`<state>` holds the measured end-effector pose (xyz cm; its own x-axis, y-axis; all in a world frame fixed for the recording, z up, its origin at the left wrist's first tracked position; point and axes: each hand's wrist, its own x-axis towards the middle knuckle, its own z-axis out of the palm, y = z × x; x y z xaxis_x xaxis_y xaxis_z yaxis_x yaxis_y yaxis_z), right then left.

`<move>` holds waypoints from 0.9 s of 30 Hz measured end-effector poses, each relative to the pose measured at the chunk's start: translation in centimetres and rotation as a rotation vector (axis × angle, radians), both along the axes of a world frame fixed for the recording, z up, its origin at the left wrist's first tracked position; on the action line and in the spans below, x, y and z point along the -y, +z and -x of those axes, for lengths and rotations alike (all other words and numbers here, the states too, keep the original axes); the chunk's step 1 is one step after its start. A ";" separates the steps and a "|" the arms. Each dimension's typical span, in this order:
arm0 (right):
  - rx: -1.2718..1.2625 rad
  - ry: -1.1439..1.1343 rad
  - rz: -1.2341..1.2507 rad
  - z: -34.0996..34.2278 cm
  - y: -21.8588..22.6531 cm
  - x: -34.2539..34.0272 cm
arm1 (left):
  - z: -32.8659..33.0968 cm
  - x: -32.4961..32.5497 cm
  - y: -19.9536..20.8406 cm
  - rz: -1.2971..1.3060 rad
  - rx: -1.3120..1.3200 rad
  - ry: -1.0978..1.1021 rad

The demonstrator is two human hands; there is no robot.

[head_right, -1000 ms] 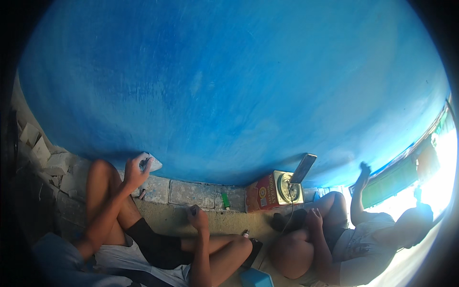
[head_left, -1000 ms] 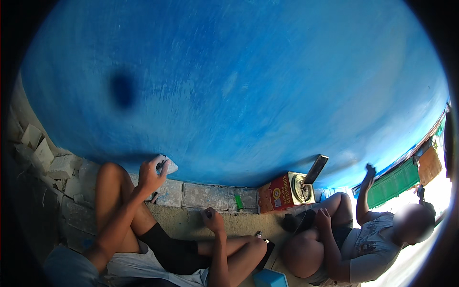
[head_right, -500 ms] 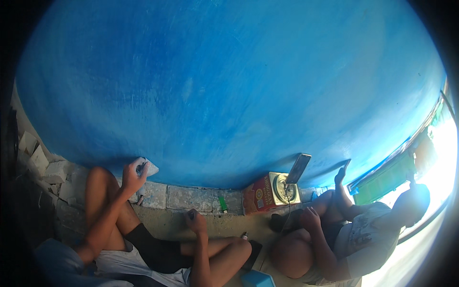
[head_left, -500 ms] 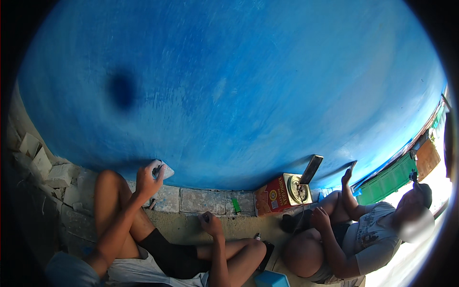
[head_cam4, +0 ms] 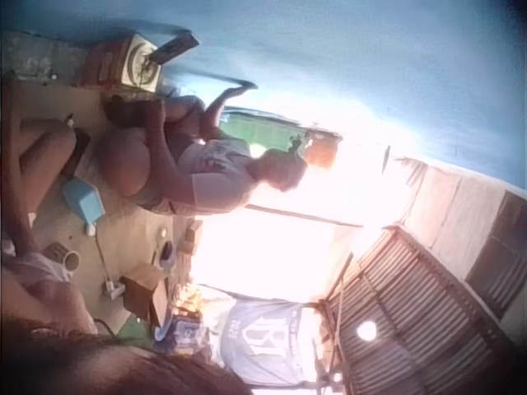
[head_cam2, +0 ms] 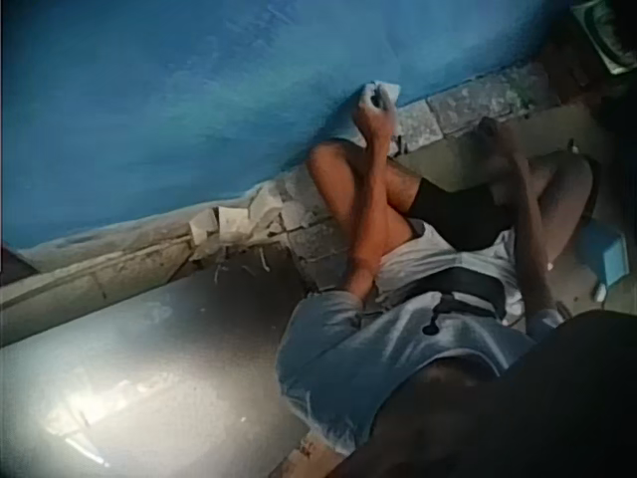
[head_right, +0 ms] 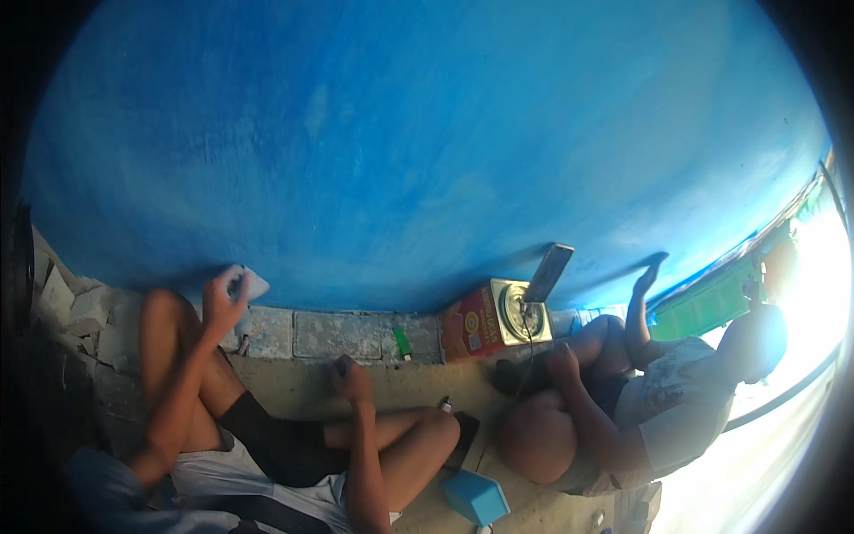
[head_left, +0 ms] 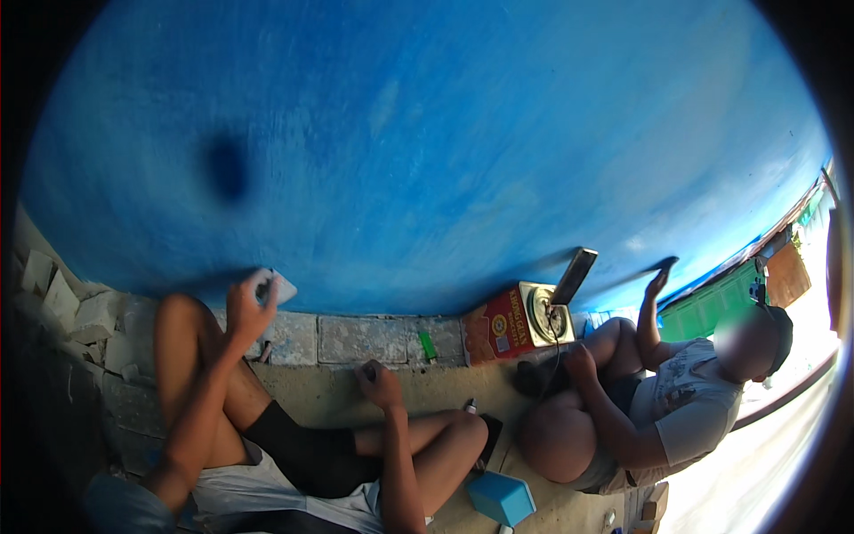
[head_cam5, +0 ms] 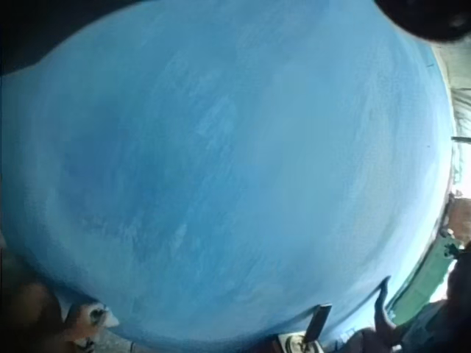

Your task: Using a piece of sandpaper to sand a blue-painted wall while sitting on the floor.

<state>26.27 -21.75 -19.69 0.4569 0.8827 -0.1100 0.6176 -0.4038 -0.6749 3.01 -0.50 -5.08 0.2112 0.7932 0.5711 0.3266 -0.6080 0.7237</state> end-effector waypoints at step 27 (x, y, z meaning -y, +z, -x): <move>-0.065 -0.034 0.002 0.1 0.5 0.0 | 0.0 -0.2 0.1 -0.054 0.076 0.061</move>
<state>26.16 -21.78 -19.20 0.4781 0.8667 -0.1423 0.5586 -0.4251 -0.7123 2.99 -0.31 -4.93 0.1180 0.7707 0.6262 0.3094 -0.6277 0.7143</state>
